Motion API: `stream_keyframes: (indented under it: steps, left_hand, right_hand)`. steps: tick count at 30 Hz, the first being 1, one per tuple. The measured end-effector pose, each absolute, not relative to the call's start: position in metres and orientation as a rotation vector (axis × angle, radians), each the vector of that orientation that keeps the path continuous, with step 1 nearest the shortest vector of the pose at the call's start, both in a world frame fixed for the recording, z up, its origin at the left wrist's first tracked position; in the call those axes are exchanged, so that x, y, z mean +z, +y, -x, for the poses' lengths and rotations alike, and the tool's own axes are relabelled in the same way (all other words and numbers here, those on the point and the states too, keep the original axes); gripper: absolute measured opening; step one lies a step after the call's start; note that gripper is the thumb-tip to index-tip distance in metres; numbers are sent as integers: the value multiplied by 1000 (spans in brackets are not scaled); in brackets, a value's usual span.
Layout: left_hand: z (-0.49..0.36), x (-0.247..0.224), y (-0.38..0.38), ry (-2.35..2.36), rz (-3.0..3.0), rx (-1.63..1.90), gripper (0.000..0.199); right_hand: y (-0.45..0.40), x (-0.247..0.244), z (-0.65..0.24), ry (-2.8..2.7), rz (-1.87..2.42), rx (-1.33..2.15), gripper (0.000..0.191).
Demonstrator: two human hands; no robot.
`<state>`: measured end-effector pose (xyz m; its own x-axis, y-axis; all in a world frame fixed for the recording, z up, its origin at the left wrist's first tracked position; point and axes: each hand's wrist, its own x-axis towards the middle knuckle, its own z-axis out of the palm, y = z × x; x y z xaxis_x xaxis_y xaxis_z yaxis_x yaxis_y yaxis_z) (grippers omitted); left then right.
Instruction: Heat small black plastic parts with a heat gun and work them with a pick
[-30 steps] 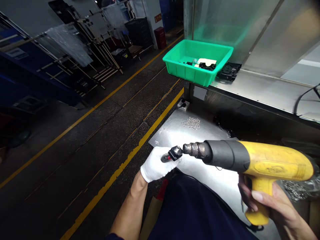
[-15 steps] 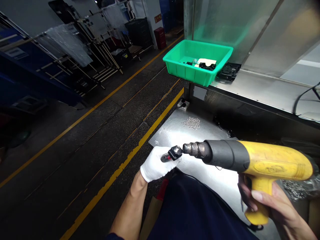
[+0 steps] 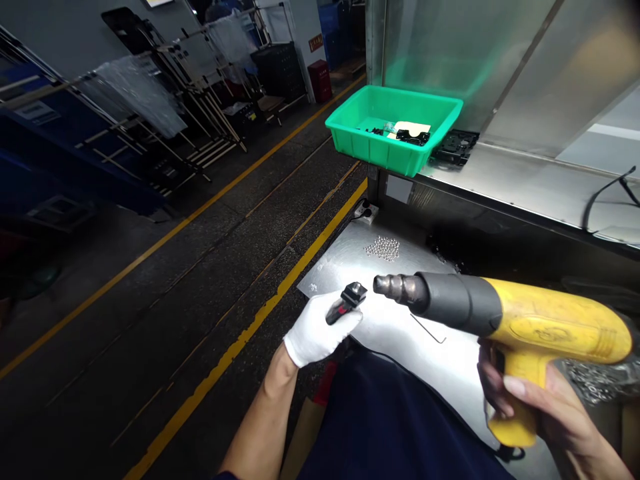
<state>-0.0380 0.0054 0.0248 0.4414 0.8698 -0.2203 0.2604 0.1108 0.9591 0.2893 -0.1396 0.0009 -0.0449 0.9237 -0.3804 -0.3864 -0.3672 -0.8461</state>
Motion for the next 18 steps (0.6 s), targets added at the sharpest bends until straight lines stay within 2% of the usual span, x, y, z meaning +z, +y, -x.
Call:
stream_keyframes:
  steps: [4, 8, 13, 18]
  left_hand:
    - [24, -1, 3, 874, -844, 640, 33]
    - [-2, -26, -6, 761, -427, 584, 33]
    - [-39, -35, -16, 799, -348, 671, 44]
    - [-78, -29, -19, 1053, -589, 905, 47]
  right_hand:
    - [-141, -5, -291, -568, 1091, 1593, 43]
    - [-144, -9, -292, -480, 1095, 1561, 44]
    - [-134, -8, -271, -484, 1270, 1327, 48]
    - [-112, -17, -240, -547, 1465, 1124, 50]
